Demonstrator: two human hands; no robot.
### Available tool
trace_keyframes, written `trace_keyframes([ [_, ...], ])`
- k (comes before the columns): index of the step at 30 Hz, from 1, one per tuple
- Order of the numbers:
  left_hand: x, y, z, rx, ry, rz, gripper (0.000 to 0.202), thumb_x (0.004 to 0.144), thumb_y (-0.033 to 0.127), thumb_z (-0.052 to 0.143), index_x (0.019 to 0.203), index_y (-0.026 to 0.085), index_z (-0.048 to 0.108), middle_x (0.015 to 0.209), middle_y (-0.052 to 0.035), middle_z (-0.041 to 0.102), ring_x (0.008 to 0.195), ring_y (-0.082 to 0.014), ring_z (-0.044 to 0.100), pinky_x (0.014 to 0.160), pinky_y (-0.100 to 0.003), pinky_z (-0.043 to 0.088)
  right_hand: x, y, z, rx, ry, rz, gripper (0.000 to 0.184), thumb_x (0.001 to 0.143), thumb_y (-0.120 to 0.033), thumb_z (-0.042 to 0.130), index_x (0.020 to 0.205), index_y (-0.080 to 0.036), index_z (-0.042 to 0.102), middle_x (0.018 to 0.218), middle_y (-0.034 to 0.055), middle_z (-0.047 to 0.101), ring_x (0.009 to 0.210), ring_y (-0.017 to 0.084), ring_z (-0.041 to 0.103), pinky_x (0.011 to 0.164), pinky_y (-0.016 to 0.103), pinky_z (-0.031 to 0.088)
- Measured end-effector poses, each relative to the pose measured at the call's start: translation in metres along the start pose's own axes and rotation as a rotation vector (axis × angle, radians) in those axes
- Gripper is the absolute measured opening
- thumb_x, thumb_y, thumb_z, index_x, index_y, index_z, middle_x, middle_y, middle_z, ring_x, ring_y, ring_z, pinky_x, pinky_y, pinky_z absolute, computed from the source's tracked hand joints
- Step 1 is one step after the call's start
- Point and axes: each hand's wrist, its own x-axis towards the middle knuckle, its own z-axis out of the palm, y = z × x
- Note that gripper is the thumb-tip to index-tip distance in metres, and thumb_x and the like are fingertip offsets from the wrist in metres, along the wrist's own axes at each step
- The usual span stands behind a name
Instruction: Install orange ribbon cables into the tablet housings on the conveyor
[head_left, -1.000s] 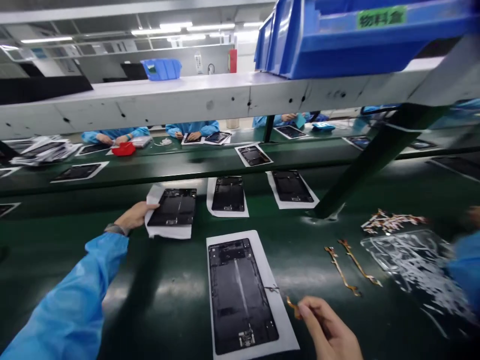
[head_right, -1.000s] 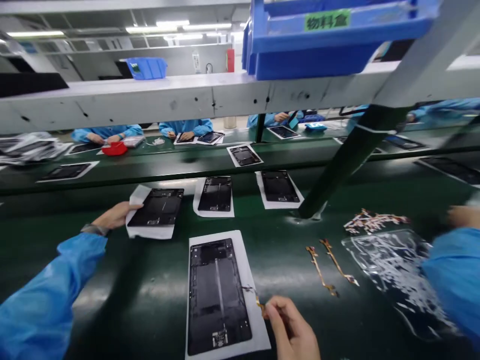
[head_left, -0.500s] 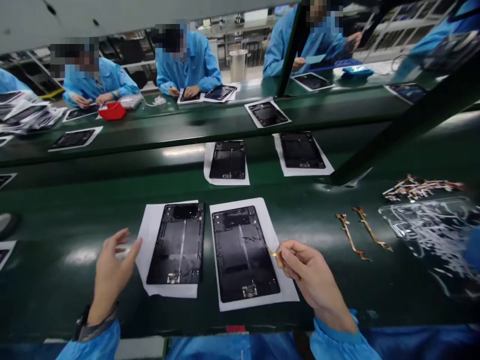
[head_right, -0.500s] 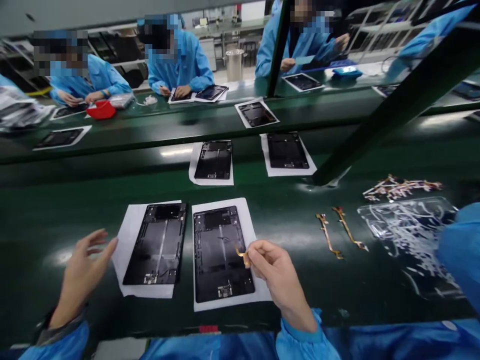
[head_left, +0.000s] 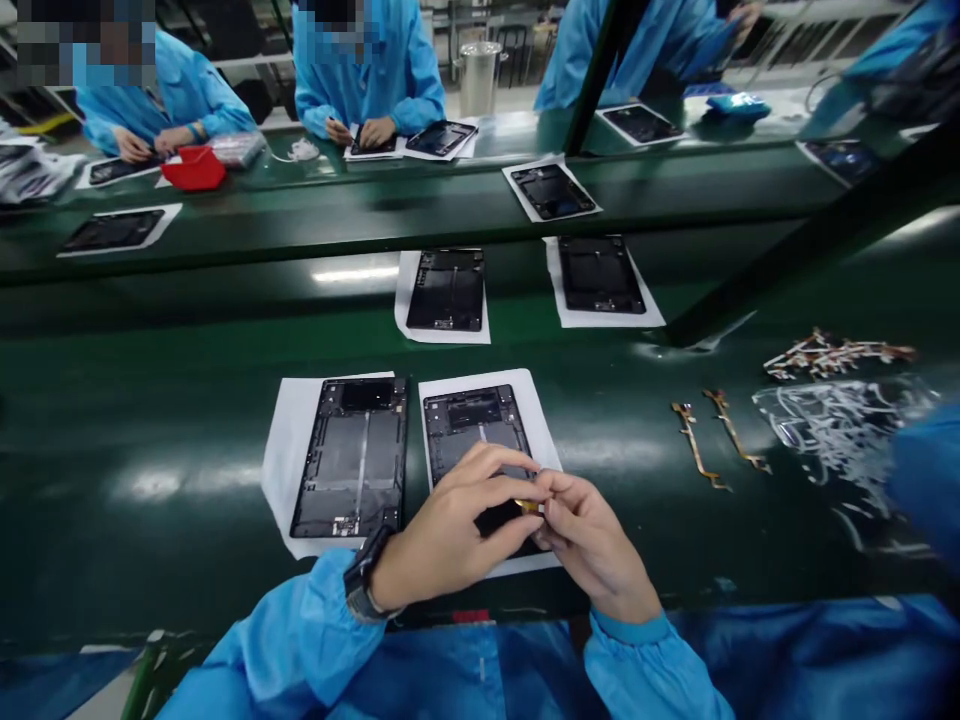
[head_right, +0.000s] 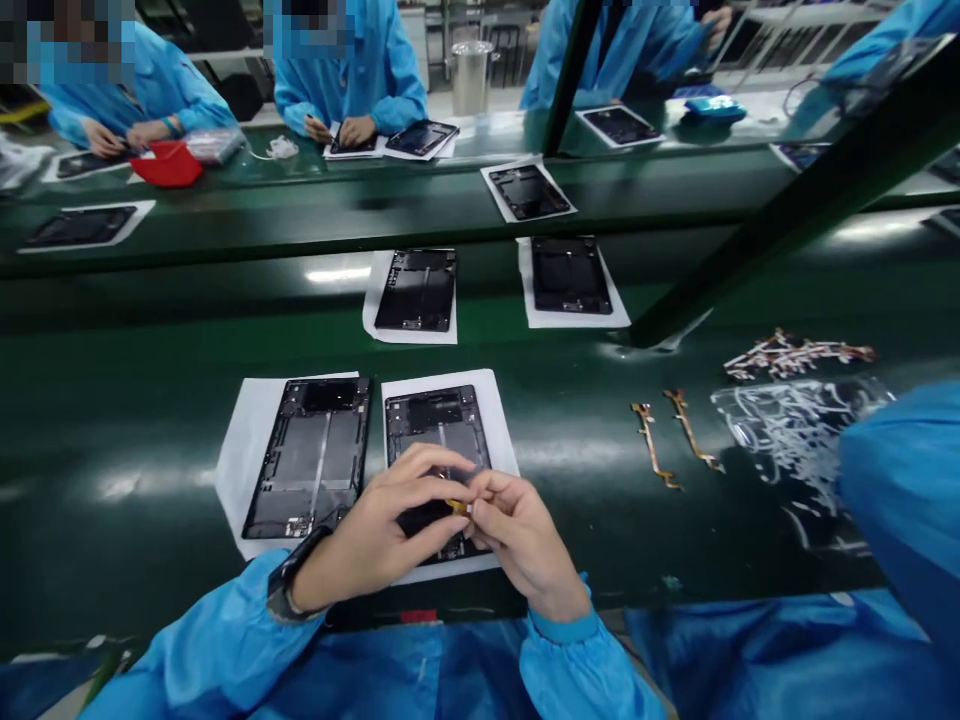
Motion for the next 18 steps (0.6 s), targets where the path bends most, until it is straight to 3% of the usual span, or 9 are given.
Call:
trace_keyframes([
  [6,-0.001,-0.008,0.003,-0.089,-0.014,-0.082,0.020,0.087,0.012,0.063,0.105,0.018,0.068,0.111,-0.0067,0.062,0.103,-0.0172,0.059,0.093,-0.032,0.047,-0.001,0.002,0.003,-0.017,0.049,0.020,0.025,0.077,-0.036,0.078,0.077,-0.016,0.064,0.056,-0.0028,0.054,0.046,0.004,0.034,0.045,0.018,0.025],
  [10,-0.002,-0.009,-0.001,-0.148,0.035,-0.113,0.014,0.089,0.014,0.063,0.100,0.017,0.070,0.107,-0.0067,0.065,0.101,-0.0165,0.060,0.093,-0.032,0.046,-0.005,-0.002,0.007,-0.215,0.091,-0.022,0.028,0.089,-0.043,0.065,0.083,-0.016,0.067,0.058,-0.0005,0.058,0.044,0.006,0.034,0.044,0.020,0.026],
  [12,-0.003,-0.011,-0.005,-0.223,0.045,-0.152,0.010,0.088,0.016,0.064,0.095,0.016,0.071,0.103,-0.0070,0.066,0.100,-0.0170,0.061,0.094,-0.032,0.045,-0.010,-0.007,0.011,-0.466,0.167,-0.150,0.021,0.092,-0.037,0.062,0.089,-0.017,0.068,0.065,0.0016,0.062,0.050,0.009,0.044,0.046,0.022,0.033],
  [14,-0.003,-0.015,-0.009,-0.362,0.019,-0.217,0.008,0.087,0.018,0.067,0.092,0.014,0.072,0.098,-0.0075,0.068,0.097,-0.0179,0.061,0.092,-0.033,0.046,-0.016,-0.016,0.015,-0.754,0.213,-0.370,0.009,0.090,-0.025,0.064,0.096,-0.019,0.069,0.079,0.0040,0.065,0.065,0.013,0.056,0.054,0.024,0.042],
  [18,-0.006,-0.027,-0.009,-0.728,-0.035,-0.358,0.011,0.084,0.022,0.072,0.090,0.013,0.073,0.090,-0.0074,0.067,0.087,-0.0165,0.062,0.082,-0.029,0.047,-0.022,-0.033,0.024,-1.186,0.044,-0.746,0.029,0.087,-0.004,0.062,0.111,-0.020,0.067,0.097,0.0065,0.063,0.084,0.016,0.061,0.066,0.027,0.049],
])
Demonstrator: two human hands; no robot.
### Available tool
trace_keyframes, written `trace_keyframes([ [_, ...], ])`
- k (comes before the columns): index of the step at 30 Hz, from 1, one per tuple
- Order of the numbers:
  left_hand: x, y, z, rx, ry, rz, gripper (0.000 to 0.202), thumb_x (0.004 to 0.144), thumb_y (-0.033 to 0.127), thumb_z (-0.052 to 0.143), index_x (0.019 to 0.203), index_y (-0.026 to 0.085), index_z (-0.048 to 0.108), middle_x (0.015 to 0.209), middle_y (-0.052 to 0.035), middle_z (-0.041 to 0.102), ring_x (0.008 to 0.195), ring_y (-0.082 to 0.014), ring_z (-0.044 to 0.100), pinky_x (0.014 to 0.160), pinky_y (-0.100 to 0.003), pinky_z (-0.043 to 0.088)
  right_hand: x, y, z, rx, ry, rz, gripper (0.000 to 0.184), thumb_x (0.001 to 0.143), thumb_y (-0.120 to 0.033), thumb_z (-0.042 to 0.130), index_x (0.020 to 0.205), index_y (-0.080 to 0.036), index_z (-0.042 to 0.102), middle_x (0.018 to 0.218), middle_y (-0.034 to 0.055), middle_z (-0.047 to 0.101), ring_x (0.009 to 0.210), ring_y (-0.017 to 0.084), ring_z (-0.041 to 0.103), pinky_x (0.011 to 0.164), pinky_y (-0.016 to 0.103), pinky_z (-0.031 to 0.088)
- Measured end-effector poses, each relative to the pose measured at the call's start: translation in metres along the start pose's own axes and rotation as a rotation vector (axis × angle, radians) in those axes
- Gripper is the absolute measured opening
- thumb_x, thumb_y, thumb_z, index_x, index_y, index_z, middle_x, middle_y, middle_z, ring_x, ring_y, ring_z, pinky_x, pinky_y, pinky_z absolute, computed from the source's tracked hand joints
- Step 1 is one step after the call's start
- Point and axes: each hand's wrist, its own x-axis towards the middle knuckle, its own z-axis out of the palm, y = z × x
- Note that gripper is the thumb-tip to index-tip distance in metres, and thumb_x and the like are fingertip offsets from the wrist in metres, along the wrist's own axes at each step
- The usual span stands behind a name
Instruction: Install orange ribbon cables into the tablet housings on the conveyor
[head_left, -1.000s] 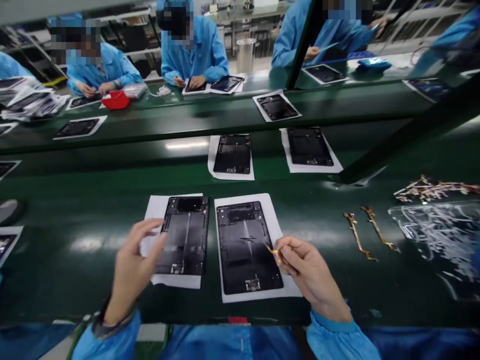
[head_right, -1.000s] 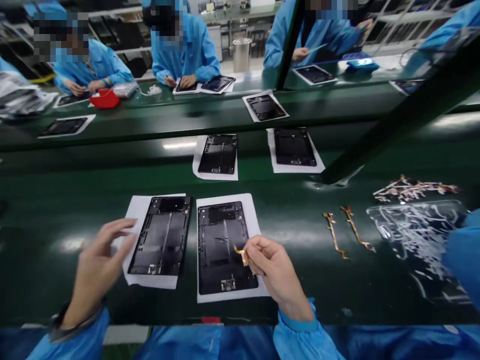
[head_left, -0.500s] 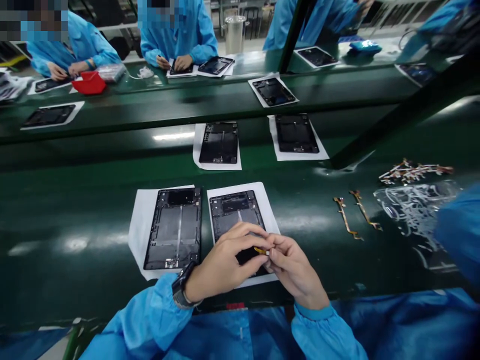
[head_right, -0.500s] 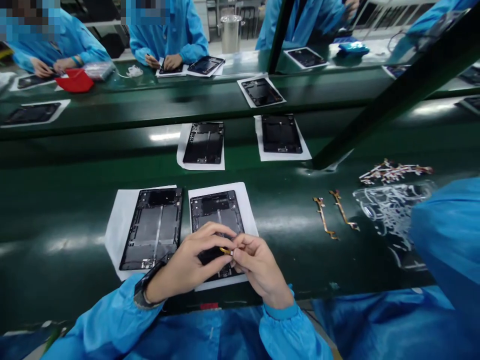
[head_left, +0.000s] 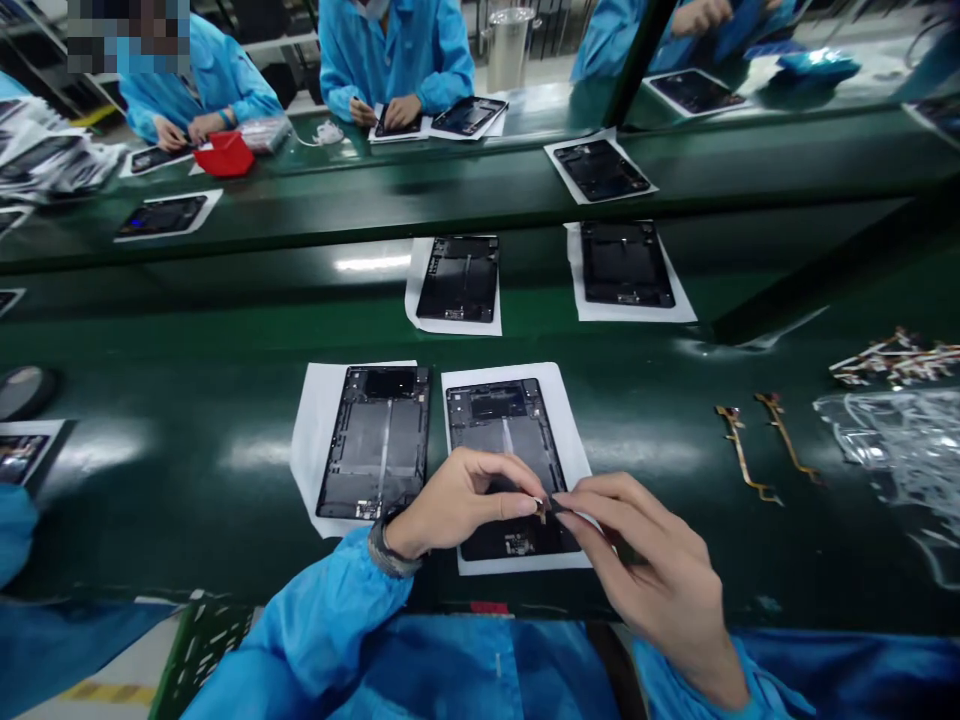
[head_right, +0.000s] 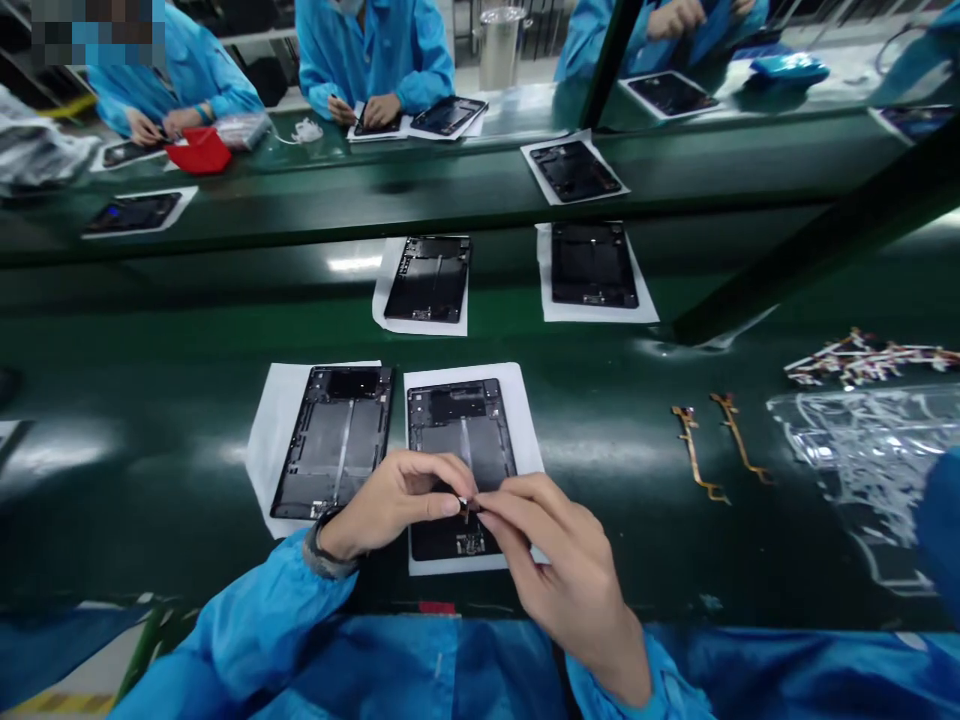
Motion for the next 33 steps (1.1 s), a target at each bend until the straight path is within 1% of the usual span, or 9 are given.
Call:
trace_keyframes([
  [3,0.000,-0.009,-0.001,-0.196,0.001,-0.075,0.013,0.081,0.023,0.075,0.089,0.013,0.074,0.089,-0.0070,0.066,0.083,-0.0152,0.061,0.078,-0.027,0.047,0.007,-0.005,-0.004,-0.166,-0.065,-0.179,0.037,0.085,0.001,0.060,0.118,-0.016,0.064,0.099,0.0084,0.063,0.086,0.016,0.062,0.066,0.026,0.050],
  [5,-0.001,-0.013,0.001,-0.278,-0.007,-0.112,0.015,0.080,0.025,0.076,0.088,0.012,0.074,0.088,-0.0071,0.066,0.082,-0.0152,0.062,0.077,-0.027,0.046,0.010,-0.006,-0.005,-0.232,-0.093,-0.239,0.035,0.086,0.002,0.059,0.117,-0.013,0.063,0.099,0.0098,0.063,0.085,0.016,0.062,0.065,0.026,0.050],
  [8,-0.001,-0.015,0.003,-0.338,-0.021,-0.155,0.017,0.078,0.026,0.078,0.086,0.012,0.074,0.087,-0.0072,0.066,0.080,-0.0145,0.061,0.075,-0.026,0.046,0.011,-0.006,-0.006,-0.282,-0.126,-0.276,0.031,0.087,0.002,0.057,0.114,-0.011,0.064,0.097,0.0104,0.063,0.083,0.016,0.062,0.064,0.027,0.050],
  [13,-0.003,-0.015,0.005,-0.380,-0.026,-0.213,0.024,0.073,0.030,0.082,0.085,0.011,0.074,0.086,-0.0070,0.067,0.080,-0.0137,0.061,0.075,-0.025,0.047,0.010,-0.006,-0.009,-0.337,-0.183,-0.294,0.028,0.088,0.001,0.054,0.112,-0.012,0.062,0.096,0.0104,0.064,0.084,0.017,0.063,0.066,0.028,0.052],
  [16,-0.003,-0.015,0.004,-0.374,-0.030,-0.242,0.027,0.071,0.031,0.083,0.085,0.011,0.074,0.084,-0.0066,0.066,0.078,-0.0133,0.061,0.073,-0.024,0.047,0.011,-0.008,-0.010,-0.374,-0.232,-0.298,0.028,0.089,-0.002,0.054,0.114,-0.013,0.061,0.097,0.0109,0.065,0.084,0.018,0.064,0.066,0.030,0.053],
  [19,-0.003,-0.016,0.003,-0.347,-0.035,-0.262,0.028,0.071,0.032,0.084,0.086,0.011,0.073,0.084,-0.0065,0.067,0.079,-0.0132,0.061,0.075,-0.025,0.048,0.012,-0.009,-0.011,-0.393,-0.264,-0.303,0.027,0.090,-0.005,0.053,0.114,-0.014,0.061,0.099,0.0107,0.066,0.085,0.020,0.065,0.066,0.031,0.054],
  [24,-0.003,-0.016,0.000,-0.304,-0.044,-0.277,0.030,0.070,0.033,0.084,0.087,0.011,0.073,0.084,-0.0059,0.067,0.077,-0.0129,0.060,0.073,-0.024,0.048,0.013,-0.009,-0.011,-0.452,-0.287,-0.331,0.025,0.090,-0.003,0.050,0.112,-0.009,0.059,0.100,0.0137,0.065,0.084,0.021,0.064,0.065,0.031,0.053],
  [28,-0.003,-0.016,-0.001,-0.318,-0.057,-0.315,0.030,0.071,0.032,0.084,0.089,0.011,0.073,0.084,-0.0060,0.068,0.077,-0.0126,0.062,0.075,-0.024,0.048,0.013,-0.007,-0.009,-0.450,-0.316,-0.294,0.024,0.091,-0.002,0.045,0.111,-0.010,0.057,0.098,0.0127,0.062,0.081,0.019,0.061,0.059,0.028,0.050],
  [33,-0.002,-0.016,-0.002,-0.334,-0.068,-0.330,0.030,0.073,0.033,0.082,0.090,0.010,0.073,0.085,-0.0069,0.070,0.079,-0.0135,0.064,0.077,-0.025,0.048,0.015,-0.004,-0.005,-0.357,-0.334,-0.202,0.018,0.095,-0.006,0.043,0.105,-0.013,0.056,0.094,0.0098,0.058,0.075,0.016,0.059,0.055,0.025,0.047],
])
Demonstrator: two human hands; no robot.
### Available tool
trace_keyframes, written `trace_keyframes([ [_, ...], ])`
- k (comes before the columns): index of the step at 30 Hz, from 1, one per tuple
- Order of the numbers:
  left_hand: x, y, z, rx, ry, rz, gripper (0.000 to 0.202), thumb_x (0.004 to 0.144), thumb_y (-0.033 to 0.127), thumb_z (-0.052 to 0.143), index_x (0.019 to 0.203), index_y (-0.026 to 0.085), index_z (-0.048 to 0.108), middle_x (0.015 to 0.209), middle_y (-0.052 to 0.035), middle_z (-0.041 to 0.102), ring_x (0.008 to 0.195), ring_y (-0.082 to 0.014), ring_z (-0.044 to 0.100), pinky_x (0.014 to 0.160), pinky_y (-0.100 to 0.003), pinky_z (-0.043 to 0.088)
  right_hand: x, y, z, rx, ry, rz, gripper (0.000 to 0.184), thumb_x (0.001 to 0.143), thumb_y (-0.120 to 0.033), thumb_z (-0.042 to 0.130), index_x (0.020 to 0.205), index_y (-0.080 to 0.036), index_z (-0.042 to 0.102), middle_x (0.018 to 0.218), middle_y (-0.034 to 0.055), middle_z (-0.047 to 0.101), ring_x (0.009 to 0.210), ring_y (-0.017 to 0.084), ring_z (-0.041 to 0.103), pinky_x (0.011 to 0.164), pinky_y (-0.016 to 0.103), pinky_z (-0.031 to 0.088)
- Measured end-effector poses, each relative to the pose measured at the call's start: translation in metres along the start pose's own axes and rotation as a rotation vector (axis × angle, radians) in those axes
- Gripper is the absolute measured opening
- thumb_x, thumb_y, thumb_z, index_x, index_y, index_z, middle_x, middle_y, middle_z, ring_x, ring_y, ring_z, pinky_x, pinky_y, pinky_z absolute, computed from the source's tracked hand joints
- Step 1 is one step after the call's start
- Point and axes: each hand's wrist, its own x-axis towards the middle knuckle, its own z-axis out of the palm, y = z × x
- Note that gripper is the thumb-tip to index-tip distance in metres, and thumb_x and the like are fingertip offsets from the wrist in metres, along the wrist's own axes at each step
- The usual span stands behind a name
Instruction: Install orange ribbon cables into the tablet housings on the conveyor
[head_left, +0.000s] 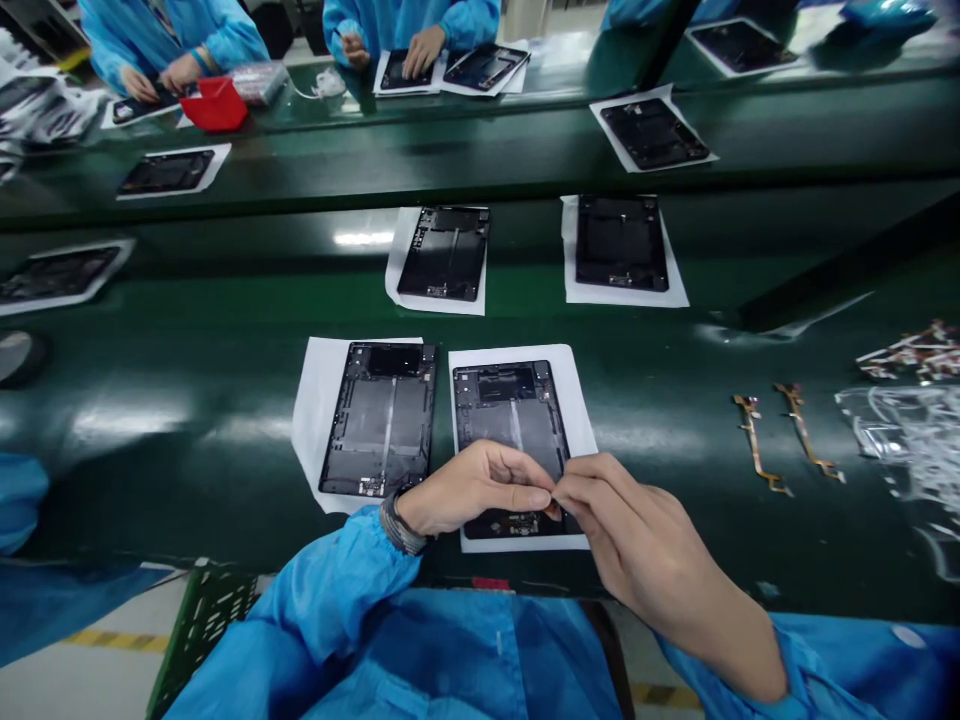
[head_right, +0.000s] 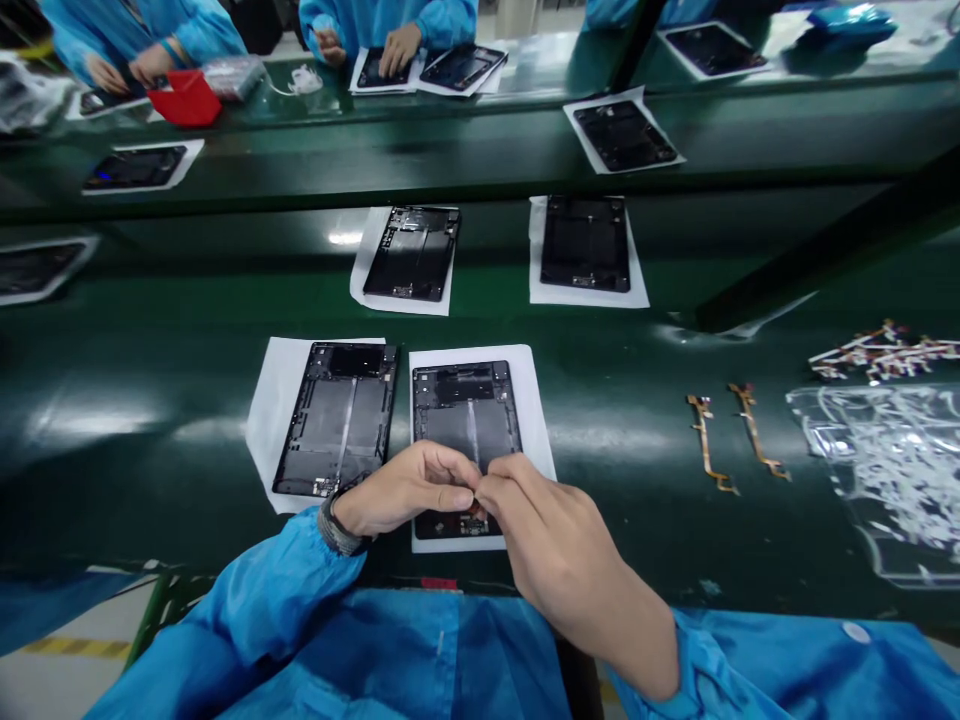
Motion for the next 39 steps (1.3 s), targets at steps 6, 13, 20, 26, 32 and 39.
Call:
trace_keyframes([
  [6,0.002,0.000,-0.003,0.062,-0.085,0.034,0.025,0.079,0.034,0.077,0.088,0.011,0.071,0.086,-0.0034,0.064,0.078,-0.0104,0.057,0.076,-0.022,0.043,0.003,0.000,0.000,0.187,-0.080,0.098,0.016,0.097,-0.009,0.041,0.101,-0.017,0.053,0.095,0.0067,0.055,0.071,0.013,0.055,0.055,0.023,0.045],
  [13,0.001,0.002,-0.006,0.127,-0.129,0.003,0.028,0.077,0.038,0.078,0.084,0.012,0.070,0.081,-0.0015,0.061,0.073,-0.0096,0.053,0.073,-0.022,0.042,0.009,-0.001,-0.012,0.268,-0.234,0.135,0.018,0.100,-0.015,0.038,0.101,-0.020,0.055,0.095,0.0054,0.057,0.076,0.015,0.056,0.057,0.025,0.045],
  [20,-0.001,-0.002,-0.009,0.130,-0.133,-0.002,0.030,0.077,0.039,0.078,0.084,0.011,0.071,0.078,-0.0020,0.062,0.070,-0.0087,0.052,0.069,-0.020,0.042,0.014,-0.004,-0.019,0.270,-0.314,0.127,0.019,0.100,-0.015,0.036,0.101,-0.020,0.054,0.097,0.0050,0.056,0.076,0.014,0.055,0.058,0.026,0.044],
  [26,0.000,-0.007,-0.013,0.110,-0.136,-0.018,0.039,0.070,0.045,0.082,0.083,0.010,0.072,0.077,-0.0035,0.064,0.069,-0.0106,0.055,0.069,-0.022,0.045,0.013,-0.006,-0.015,0.264,-0.343,0.128,0.020,0.097,-0.011,0.036,0.099,-0.020,0.053,0.095,0.0045,0.054,0.070,0.014,0.051,0.054,0.025,0.042],
  [32,-0.002,0.001,-0.014,0.179,-0.199,0.020,0.032,0.074,0.041,0.080,0.083,0.011,0.072,0.086,-0.0072,0.067,0.083,-0.0162,0.061,0.081,-0.028,0.049,0.008,-0.009,-0.010,0.244,-0.320,0.132,0.020,0.095,-0.007,0.036,0.100,-0.021,0.050,0.096,0.0043,0.053,0.067,0.013,0.049,0.054,0.025,0.040],
  [39,-0.013,0.020,0.005,0.477,-0.132,0.212,0.016,0.083,0.030,0.073,0.085,0.014,0.072,0.093,-0.0080,0.064,0.089,-0.0179,0.062,0.088,-0.032,0.048,-0.004,0.011,-0.014,0.309,-0.080,0.272,0.013,0.099,-0.016,0.040,0.096,-0.021,0.052,0.093,0.0050,0.054,0.080,0.016,0.055,0.066,0.027,0.044],
])
